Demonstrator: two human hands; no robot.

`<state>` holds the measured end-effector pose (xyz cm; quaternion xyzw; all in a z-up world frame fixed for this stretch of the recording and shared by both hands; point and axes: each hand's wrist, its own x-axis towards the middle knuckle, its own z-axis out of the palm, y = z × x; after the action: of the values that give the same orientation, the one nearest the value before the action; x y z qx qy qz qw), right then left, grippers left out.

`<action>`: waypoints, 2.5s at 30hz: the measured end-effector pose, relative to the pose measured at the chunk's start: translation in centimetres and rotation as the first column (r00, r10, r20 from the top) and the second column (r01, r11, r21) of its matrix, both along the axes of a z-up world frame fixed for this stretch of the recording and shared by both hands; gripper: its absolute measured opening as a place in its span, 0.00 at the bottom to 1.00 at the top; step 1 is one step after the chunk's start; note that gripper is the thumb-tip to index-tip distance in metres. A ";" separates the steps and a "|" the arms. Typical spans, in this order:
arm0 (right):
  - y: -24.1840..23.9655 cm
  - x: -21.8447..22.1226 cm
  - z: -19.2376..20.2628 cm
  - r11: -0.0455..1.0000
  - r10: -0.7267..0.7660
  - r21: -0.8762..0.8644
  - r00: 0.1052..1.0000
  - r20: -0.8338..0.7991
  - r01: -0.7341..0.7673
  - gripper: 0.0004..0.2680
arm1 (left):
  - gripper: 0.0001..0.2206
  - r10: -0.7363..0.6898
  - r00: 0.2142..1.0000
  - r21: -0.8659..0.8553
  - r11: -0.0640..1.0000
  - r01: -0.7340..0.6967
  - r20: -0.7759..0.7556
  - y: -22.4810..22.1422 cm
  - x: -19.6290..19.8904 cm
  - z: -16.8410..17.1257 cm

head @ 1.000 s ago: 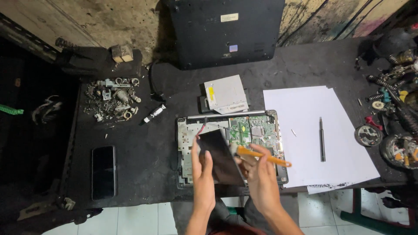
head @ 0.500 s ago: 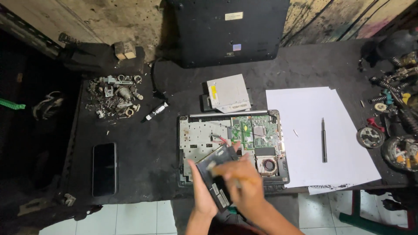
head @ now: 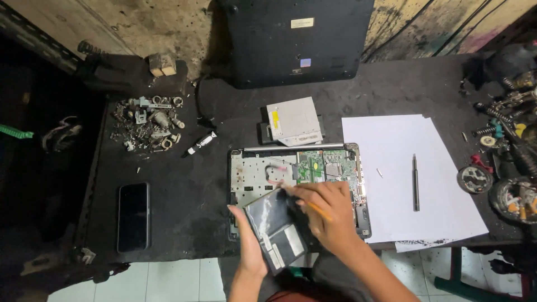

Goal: Disassembling a laptop by removing the optical drive, unscrewing the back cover, prying it off, and removing internal parts.

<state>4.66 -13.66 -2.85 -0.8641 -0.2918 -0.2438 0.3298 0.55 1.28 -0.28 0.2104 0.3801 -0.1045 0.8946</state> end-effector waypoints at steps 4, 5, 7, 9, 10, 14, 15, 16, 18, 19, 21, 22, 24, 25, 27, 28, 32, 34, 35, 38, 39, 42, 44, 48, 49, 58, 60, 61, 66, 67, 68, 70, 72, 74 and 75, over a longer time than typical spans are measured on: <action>-0.8 -1.5 0.7 0.954 0.296 -0.022 0.951 -0.084 -0.299 0.09 | 0.49 -0.068 0.961 -0.052 0.995 0.085 0.267 1.3 0.0 -1.9; -1.1 -1.9 0.4 0.925 0.353 -0.097 0.925 -0.144 -0.368 0.10 | 0.50 -0.055 0.828 -0.200 0.960 0.198 0.558 1.7 -0.2 -3.5; -1.6 0.2 -0.2 0.961 0.265 -0.060 0.960 -0.086 -0.270 0.09 | 0.47 -0.086 0.972 -0.037 0.995 0.096 0.218 1.3 0.6 -0.9; -1.8 0.9 -0.4 0.985 0.173 -0.013 0.984 -0.037 -0.173 0.08 | 0.44 -0.046 0.986 0.151 0.986 0.070 -0.161 1.0 0.7 0.4; -1.8 1.1 -0.1 0.988 0.155 -0.018 0.987 -0.031 -0.156 0.05 | 0.45 -0.096 0.980 0.255 0.957 0.139 -0.176 0.9 0.7 0.4; -1.0 -1.5 -0.6 0.973 0.228 0.030 0.972 -0.058 -0.227 0.10 | 0.46 -0.044 0.806 -0.161 0.972 0.170 0.590 1.5 0.8 -2.4; -1.0 -2.5 -0.8 0.974 0.228 0.028 0.972 -0.059 -0.226 0.10 | 0.46 -0.043 0.806 -0.163 0.972 0.171 0.590 1.7 1.0 -2.6; -1.0 -3.6 -1.0 0.961 0.277 0.047 0.954 -0.112 -0.273 0.10 | 0.44 0.039 0.825 -0.216 0.971 0.102 0.564 2.0 1.1 -2.9; -1.1 -4.1 -0.7 0.946 0.325 0.070 0.931 -0.166 -0.317 0.11 | 0.42 0.120 0.839 -0.267 0.963 0.032 0.531 2.4 1.2 -3.3; -1.2 -3.5 -0.2 0.968 0.250 0.049 0.959 -0.135 -0.246 0.08 | 0.42 0.137 0.838 -0.288 0.957 0.025 0.528 2.4 1.2 -3.6; -1.1 -3.5 -0.7 0.987 0.163 0.030 0.981 -0.110 -0.161 0.08 | 0.42 0.146 0.843 -0.311 0.950 0.027 0.518 1.8 1.2 -3.4; -0.8 -3.7 -1.6 0.997 0.048 0.072 0.995 -0.089 -0.042 0.08 | 0.42 0.183 0.845 -0.321 0.947 -0.014 0.502 1.4 1.3 -3.0; 0.5 -4.9 -1.5 0.990 -0.066 0.117 0.995 -0.074 0.074 0.08 | 0.41 0.222 0.845 -0.329 0.942 -0.058 0.486 0.8 1.5 -2.8; 1.4 -5.9 -0.4 0.987 0.063 0.156 0.994 -0.086 -0.049 0.07 | 0.44 0.221 0.823 -0.282 0.956 -0.077 0.523 0.6 1.5 -3.1; 2.0 -6.0 0.2 0.964 0.202 0.196 0.976 -0.085 -0.183 0.06 | 0.46 0.224 0.794 -0.235 0.966 -0.106 0.566 0.4 1.8 -2.9; 1.6 -5.3 -0.3 0.979 0.106 0.185 0.991 -0.078 -0.090 0.07 | 0.45 0.243 0.825 -0.229 0.963 -0.142 0.510 0.4 1.7 -2.5; 1.1 -3.8 -2.2 0.966 -0.120 0.215 0.985 -0.127 0.146 0.12 | 0.43 0.266 0.847 -0.226 0.958 -0.179 0.460 0.4 1.7 -2.2; 2.5 -6.6 -1.3 0.978 0.041 0.210 0.991 -0.131 -0.013 0.12 | 0.45 0.264 0.867 -0.230 0.957 -0.179 0.422 0.1 1.6 -2.0; 3.2 -8.0 -0.8 0.964 0.199 0.204 0.970 -0.138 -0.169 0.14 | 0.47 0.259 0.888 -0.236 0.956 -0.177 0.381 -0.1 1.6 -2.0; 1.4 -4.6 -3.1 0.983 0.098 0.161 0.993 -0.059 -0.088 0.10 | 0.45 0.254 0.806 -0.226 0.962 -0.154 0.534 0.2 1.0 -3.2; 1.3 -3.7 -3.3 0.983 0.100 0.161 0.993 -0.060 -0.089 0.10 | 0.45 0.256 0.807 -0.227 0.961 -0.155 0.533 0.0 1.0 -3.1; 2.0 -3.2 -2.3 0.969 -0.140 0.172 0.967 -0.212 0.178 0.07 | 0.47 0.247 0.840 -0.186 0.967 -0.177 0.484 -0.4 0.9 -3.0; 3.9 -5.7 0.2 0.937 0.270 0.275 0.945 -0.184 -0.214 0.12 | 0.49 0.229 0.850 -0.204 0.968 -0.147 0.475 -0.4 0.7 -3.5; 2.9 -2.2 -0.7 0.970 0.148 0.215 0.974 -0.170 -0.110 0.13 | 0.46 0.226 0.874 -0.146 0.973 -0.179 0.430 -0.9 1.0 -0.3; 2.6 -1.8 -2.2 0.978 -0.003 0.201 0.961 -0.275 0.061 0.10 | 0.47 0.222 0.917 -0.095 0.975 -0.201 0.332 -1.0 1.1 0.7; 4.3 -0.3 0.4 0.898 0.178 0.425 0.978 -0.111 -0.115 0.09 | 0.46 0.099 0.916 -0.124 0.991 -0.055 0.388 -1.1 0.0 -2.8; 4.6 -1.4 -0.2 0.917 0.048 0.396 0.974 -0.222 0.045 0.10 | 0.42 0.111 0.870 -0.167 0.985 -0.033 0.480 -0.9 0.1 -3.6; 5.0 -2.5 0.0 0.918 0.179 0.390 0.953 -0.246 -0.071 0.08 | 0.44 0.061 0.869 -0.200 0.979 0.044 0.491 -0.6 0.4 -3.2; 4.4 0.0 -1.5 0.901 0.124 0.432 0.980 -0.155 -0.045 0.10 | 0.40 0.093 0.894 -0.120 0.992 -0.044 0.439 -0.6 -0.2 -4.0; 4.9 -0.2 -0.4 0.883 0.153 0.465 0.977 -0.149 -0.067 0.11 | 0.40 0.067 0.905 -0.092 0.995 -0.030 0.420 -0.7 -0.3 -4.4; 5.4 -0.2 0.6 0.862 0.178 0.499 0.975 -0.135 -0.089 0.13 | 0.40 0.036 0.913 -0.063 0.998 -0.011 0.406 -0.7 -0.2 -4.8; 5.6 -1.1 -0.5 0.885 0.238 0.445 0.956 -0.173 -0.139 0.12 | 0.40 -0.005 0.926 -0.020 1.000 0.014 0.378 -0.6 -0.6 -5.8; 5.3 -0.7 -0.6 0.902 0.292 0.388 0.930 -0.222 -0.191 0.11 | 0.39 -0.044 0.939 0.018 0.999 0.041 0.342 -0.7 -1.3 -6.8; 4.4 1.6 0.3 0.941 0.120 0.334 0.978 -0.174 -0.056 0.12 | 0.39 -0.120 0.954 0.089 0.991 0.099 0.274 -0.8 -1.7 -7.7; 5.0 0.9 0.7 0.940 0.123 0.335 0.977 -0.172 -0.059 0.12 | 0.39 -0.117 0.954 0.090 0.991 0.096 0.276 -0.8 -1.8 -7.8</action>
<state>5.51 -8.63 -2.15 -0.8020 -0.2541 -0.1897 0.5063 -1.21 0.44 -8.12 0.2769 0.2413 -0.1071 0.9239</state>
